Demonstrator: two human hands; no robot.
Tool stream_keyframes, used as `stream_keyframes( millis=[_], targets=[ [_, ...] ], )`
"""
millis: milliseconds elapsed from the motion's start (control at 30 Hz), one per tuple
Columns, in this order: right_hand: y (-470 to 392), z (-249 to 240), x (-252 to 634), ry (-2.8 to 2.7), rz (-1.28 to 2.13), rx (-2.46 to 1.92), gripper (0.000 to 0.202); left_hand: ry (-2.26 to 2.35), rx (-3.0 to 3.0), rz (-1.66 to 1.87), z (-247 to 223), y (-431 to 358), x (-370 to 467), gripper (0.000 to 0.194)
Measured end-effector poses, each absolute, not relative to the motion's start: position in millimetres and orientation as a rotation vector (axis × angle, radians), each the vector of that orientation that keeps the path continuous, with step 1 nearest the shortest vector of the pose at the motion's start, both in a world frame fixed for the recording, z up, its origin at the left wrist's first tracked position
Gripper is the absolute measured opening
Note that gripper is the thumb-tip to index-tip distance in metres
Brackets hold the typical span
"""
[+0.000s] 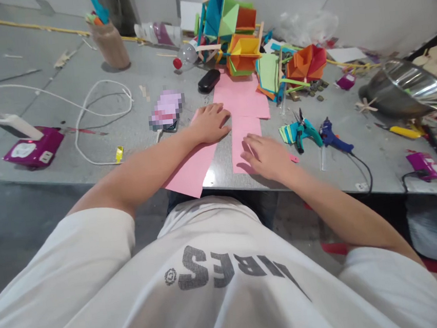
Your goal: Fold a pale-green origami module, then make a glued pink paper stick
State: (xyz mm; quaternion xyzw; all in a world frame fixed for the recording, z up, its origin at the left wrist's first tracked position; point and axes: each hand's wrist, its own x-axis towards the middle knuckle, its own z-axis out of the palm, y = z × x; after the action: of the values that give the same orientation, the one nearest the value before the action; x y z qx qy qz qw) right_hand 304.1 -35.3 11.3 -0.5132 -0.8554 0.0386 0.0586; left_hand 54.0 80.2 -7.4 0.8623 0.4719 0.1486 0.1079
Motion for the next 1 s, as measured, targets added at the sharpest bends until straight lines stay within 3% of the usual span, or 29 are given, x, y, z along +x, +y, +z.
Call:
stream_keyframes(
  millis=[167, 367, 533, 733, 867, 1000],
  targets=[
    [-27.5, 6.2, 308.4, -2.745, 0.204, -1.651, 0.099, 1.412, 2.493, 0.484, -11.1, 82.7, 53.9, 0.068],
    [24.5, 10.7, 307.9, -2.715, 0.076, -1.683, 0.086, 1.421, 2.487, 0.46, -7.2, 79.0, 52.6, 0.071],
    [1.9, 13.1, 301.8, -2.524, -0.094, -1.658, 0.068, 1.412, 2.481, 0.475, -8.4, 79.5, 53.9, 0.067],
    [-6.2, 6.0, 305.4, -2.685, 0.164, -1.712, 0.1, 1.402, 2.458, 0.511, -12.4, 82.7, 54.2, 0.072],
    [22.0, 5.2, 310.4, -2.716, 0.174, -1.734, 0.101, 1.414, 2.422, 0.499, -12.7, 83.1, 54.1, 0.074],
    [19.7, 13.8, 297.5, -2.554, -0.056, -1.773, 0.095, 1.437, 2.284, 0.605, -14.7, 90.7, 54.3, 0.059]
  ],
)
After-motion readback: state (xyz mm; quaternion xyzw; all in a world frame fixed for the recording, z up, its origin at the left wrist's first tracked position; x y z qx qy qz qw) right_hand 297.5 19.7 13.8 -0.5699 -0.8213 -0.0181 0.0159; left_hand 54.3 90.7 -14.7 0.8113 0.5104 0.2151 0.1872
